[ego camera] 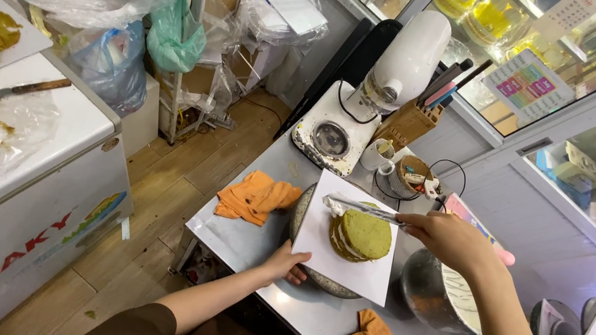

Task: The person opens a chest freezer and takes out a metal bowl of white cream, then places a cake layer on a white board on the turntable. They scoop cream with a spatula and spread it over the layer, spread a brown filling onto another cake layer with a spatula, and stack the filled layer on top of the creamed layer.

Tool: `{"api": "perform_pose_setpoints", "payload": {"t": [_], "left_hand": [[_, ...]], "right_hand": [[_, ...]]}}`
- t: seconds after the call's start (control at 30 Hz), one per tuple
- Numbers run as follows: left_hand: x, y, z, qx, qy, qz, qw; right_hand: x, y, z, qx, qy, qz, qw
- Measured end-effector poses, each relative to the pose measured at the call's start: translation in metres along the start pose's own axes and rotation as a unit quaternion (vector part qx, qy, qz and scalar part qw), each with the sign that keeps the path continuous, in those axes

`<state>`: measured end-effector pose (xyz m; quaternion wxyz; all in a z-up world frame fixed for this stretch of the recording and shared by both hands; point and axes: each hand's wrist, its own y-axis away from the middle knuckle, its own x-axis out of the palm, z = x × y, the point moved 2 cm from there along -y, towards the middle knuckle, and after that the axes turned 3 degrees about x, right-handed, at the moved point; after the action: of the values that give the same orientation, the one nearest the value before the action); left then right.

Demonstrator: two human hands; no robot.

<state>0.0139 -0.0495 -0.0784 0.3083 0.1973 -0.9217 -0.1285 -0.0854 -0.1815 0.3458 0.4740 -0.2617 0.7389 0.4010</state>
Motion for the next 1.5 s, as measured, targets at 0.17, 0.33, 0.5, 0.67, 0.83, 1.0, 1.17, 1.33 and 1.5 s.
{"api": "perform_pose_setpoints", "payload": {"t": [0.17, 0.33, 0.5, 0.67, 0.83, 1.0, 1.17, 1.33, 1.5], "left_hand": [[-0.006, -0.005, -0.004, -0.003, -0.019, 0.005, 1.000], [-0.003, 0.001, -0.005, -0.015, -0.014, 0.010, 1.000], [0.001, 0.002, -0.006, -0.025, -0.007, 0.004, 1.000], [0.007, -0.004, 0.007, -0.010, 0.023, -0.008, 1.000], [0.014, -0.017, 0.018, -0.008, 0.050, -0.035, 0.998], [0.024, -0.036, -0.003, -0.007, 0.071, -0.032, 0.997], [0.009, -0.061, -0.006, 0.020, 0.051, -0.037, 0.998], [-0.008, -0.073, 0.010, 0.005, 0.050, -0.048, 0.998], [-0.011, -0.069, 0.000, 0.033, 0.052, -0.040, 0.997]], "right_hand": [[0.019, -0.007, -0.010, -0.034, 0.004, 0.000, 0.999], [0.029, -0.014, -0.014, -0.067, 0.015, -0.015, 0.998], [-0.008, 0.002, 0.002, -0.019, 0.027, 0.027, 0.999], [-0.033, 0.000, -0.011, 0.010, 0.050, 0.018, 0.999], [-0.040, -0.016, -0.027, 0.003, 0.072, 0.027, 0.997], [-0.052, -0.016, -0.017, 0.023, 0.103, 0.023, 0.994], [-0.040, -0.031, -0.010, 0.002, 0.114, 0.006, 0.993], [-0.030, -0.052, 0.004, -0.014, 0.190, 0.049, 0.980], [-0.013, -0.068, 0.025, -0.032, 0.244, 0.054, 0.968]]}}
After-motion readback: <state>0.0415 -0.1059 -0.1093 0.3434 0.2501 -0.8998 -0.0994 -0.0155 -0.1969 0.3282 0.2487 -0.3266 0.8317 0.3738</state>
